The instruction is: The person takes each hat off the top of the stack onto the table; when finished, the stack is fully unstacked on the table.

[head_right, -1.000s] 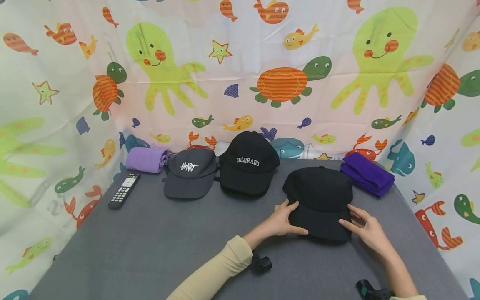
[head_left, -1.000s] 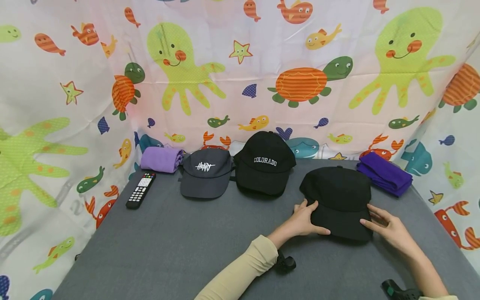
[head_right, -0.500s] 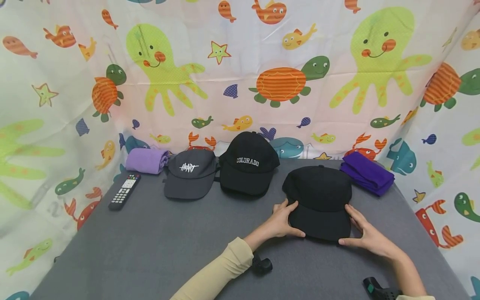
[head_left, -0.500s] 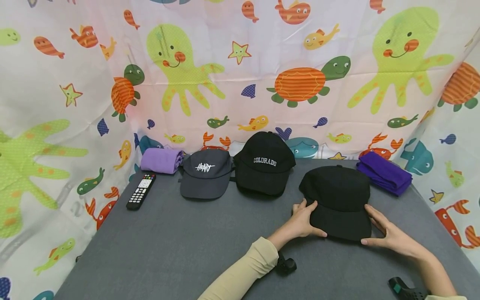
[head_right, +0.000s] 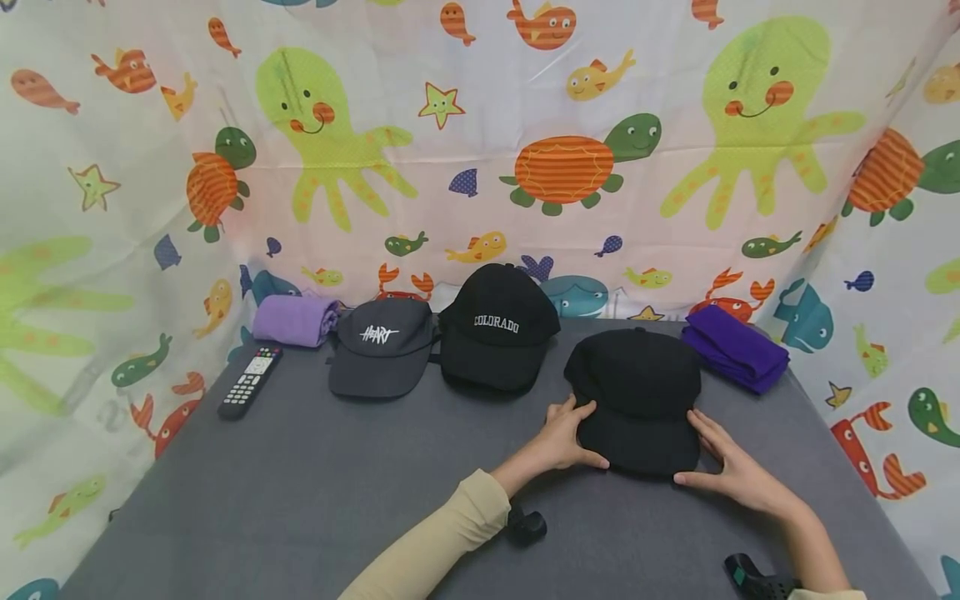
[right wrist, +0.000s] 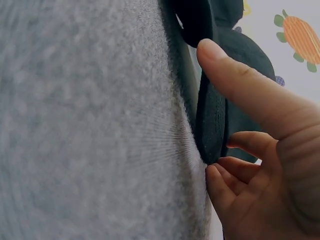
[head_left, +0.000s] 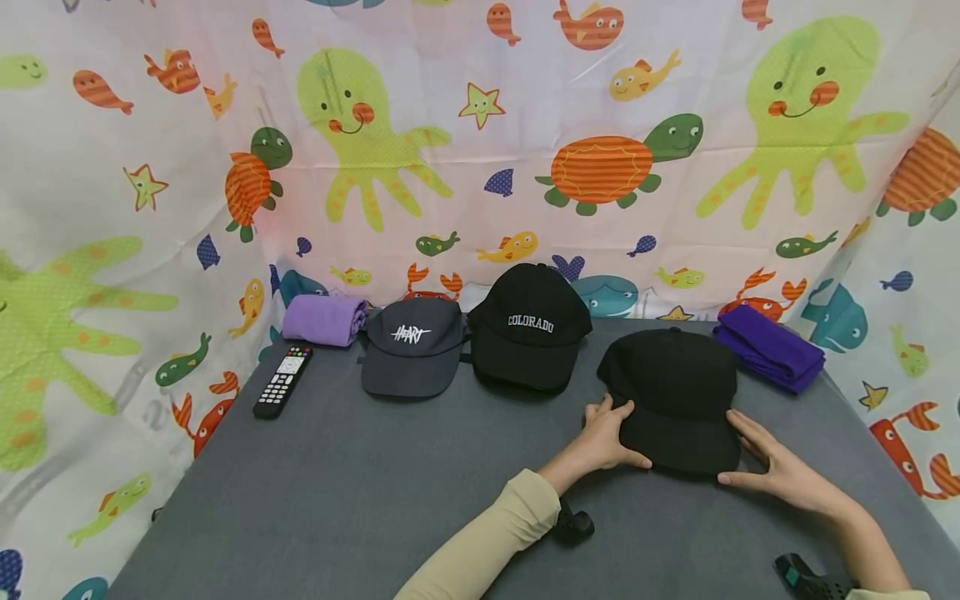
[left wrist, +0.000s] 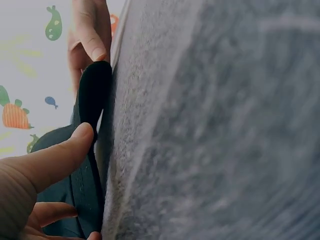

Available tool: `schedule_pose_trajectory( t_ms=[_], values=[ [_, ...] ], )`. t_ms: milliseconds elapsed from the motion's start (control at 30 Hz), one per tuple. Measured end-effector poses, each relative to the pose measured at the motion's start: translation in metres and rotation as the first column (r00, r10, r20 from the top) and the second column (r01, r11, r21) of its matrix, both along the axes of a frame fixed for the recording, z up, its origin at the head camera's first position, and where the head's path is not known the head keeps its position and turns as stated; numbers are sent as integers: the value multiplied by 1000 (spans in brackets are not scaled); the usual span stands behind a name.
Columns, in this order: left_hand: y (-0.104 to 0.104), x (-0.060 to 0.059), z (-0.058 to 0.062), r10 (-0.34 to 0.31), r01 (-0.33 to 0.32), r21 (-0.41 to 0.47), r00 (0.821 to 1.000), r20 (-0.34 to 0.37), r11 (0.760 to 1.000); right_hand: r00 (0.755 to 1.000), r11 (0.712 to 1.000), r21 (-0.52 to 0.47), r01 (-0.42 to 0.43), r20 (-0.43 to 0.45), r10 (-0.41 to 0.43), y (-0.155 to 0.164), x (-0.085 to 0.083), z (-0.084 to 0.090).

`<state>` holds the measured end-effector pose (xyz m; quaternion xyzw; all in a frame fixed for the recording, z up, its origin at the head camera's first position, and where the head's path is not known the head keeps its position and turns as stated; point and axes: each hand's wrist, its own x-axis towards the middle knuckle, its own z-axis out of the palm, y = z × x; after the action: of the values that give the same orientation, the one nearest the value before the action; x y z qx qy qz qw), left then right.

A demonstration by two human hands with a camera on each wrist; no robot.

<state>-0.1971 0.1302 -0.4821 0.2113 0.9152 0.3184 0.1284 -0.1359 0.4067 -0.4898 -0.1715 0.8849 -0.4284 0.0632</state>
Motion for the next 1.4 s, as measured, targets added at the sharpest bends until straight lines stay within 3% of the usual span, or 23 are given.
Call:
schedule_pose_trajectory(
  t_ms=[467, 767, 1100, 1400],
  values=[
    [2, -18, -3, 41, -41, 46, 999, -10, 998, 996, 998, 45, 50, -82, -46, -5, -13, -2],
    [4, -34, -2, 54, -52, 40, 997, -46, 998, 981, 982, 113, 149, -139, -133, -8, -26, 4],
    [5, -45, 0, 82, -81, 26, 996, -38, 996, 984, 976, 137, 169, -70, -161, -9, -43, 9],
    [8, -53, 2, 128, -128, 3, 990, -64, 992, 984, 982, 100, 162, -93, -153, -11, -59, 5]
  ],
)
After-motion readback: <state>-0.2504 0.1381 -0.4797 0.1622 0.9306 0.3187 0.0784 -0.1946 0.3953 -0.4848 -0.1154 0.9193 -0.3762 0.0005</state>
